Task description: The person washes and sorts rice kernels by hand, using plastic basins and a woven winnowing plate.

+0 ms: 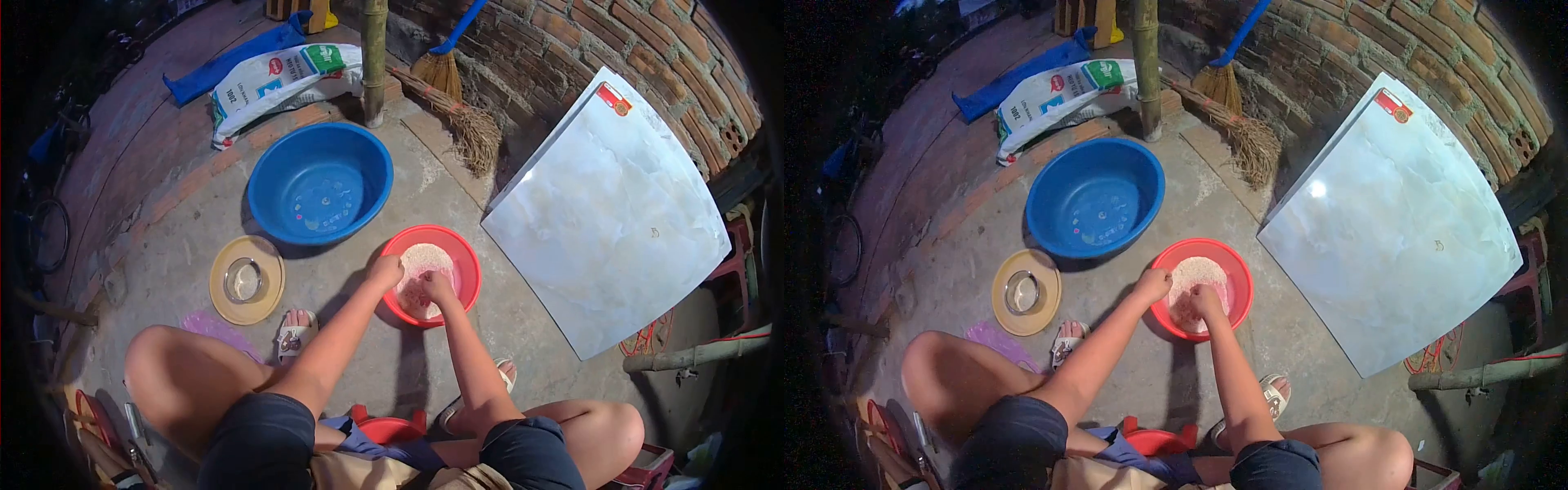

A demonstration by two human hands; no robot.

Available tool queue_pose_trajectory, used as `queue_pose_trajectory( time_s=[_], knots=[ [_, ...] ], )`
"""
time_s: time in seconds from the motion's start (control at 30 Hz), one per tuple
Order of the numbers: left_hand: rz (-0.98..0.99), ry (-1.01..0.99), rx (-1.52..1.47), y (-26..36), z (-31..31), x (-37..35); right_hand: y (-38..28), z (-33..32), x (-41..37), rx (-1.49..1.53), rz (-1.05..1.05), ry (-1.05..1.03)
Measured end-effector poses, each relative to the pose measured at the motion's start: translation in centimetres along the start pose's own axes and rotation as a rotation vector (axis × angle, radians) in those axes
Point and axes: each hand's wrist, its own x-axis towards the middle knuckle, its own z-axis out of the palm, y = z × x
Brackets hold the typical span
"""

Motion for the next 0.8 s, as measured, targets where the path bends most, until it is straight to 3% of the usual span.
queue_pose_trajectory(
  time_s=[0.07,0.13,0.23,0.3,0.33,0.4,0.47,0.5,0.57,0.63,0.8],
  knots=[
    [0.011,0.015,0.013,0.1,0.2,-0.2,1.2,1.1,0.2,-0.118,-0.105,0.202],
    [0.034,0.035,-0.004,-0.6,1.6,0.1,-0.6,-0.2,-1.1,0.028,-0.006,0.278],
    [0.055,0.018,-0.046,-0.3,1.9,-0.5,0.5,-1.0,-0.9,0.096,-0.045,0.448],
    [0.091,0.016,-0.020,-0.2,2.2,-0.8,0.6,-1.8,-1.5,0.117,-0.096,0.706],
    [0.128,0.034,0.010,-0.3,2.3,-1.0,0.7,-2.2,-1.8,0.116,-0.085,0.703],
    [0.144,0.053,0.010,-0.5,2.5,-1.2,0.9,-3.2,-2.2,-0.061,-0.190,0.908],
    [0.302,0.251,-0.150,-0.7,2.6,-1.0,1.1,-3.9,-2.5,-0.129,-0.164,0.926],
    [0.300,0.247,-0.148,-0.5,2.2,-1.2,1.0,-4.2,-2.8,-0.177,-0.103,0.987],
    [0.286,0.555,0.003,0.0,1.3,-1.8,1.2,-4.3,-3.3,-0.225,-0.035,1.044],
    [0.183,0.584,0.006,0.1,1.2,-2.0,2.2,-4.2,-3.3,-0.263,0.135,1.038],
    [-0.026,0.625,-0.102,-1.3,2.0,-2.0,4.6,-3.6,-2.7,-0.065,0.205,0.992]
  ],
)
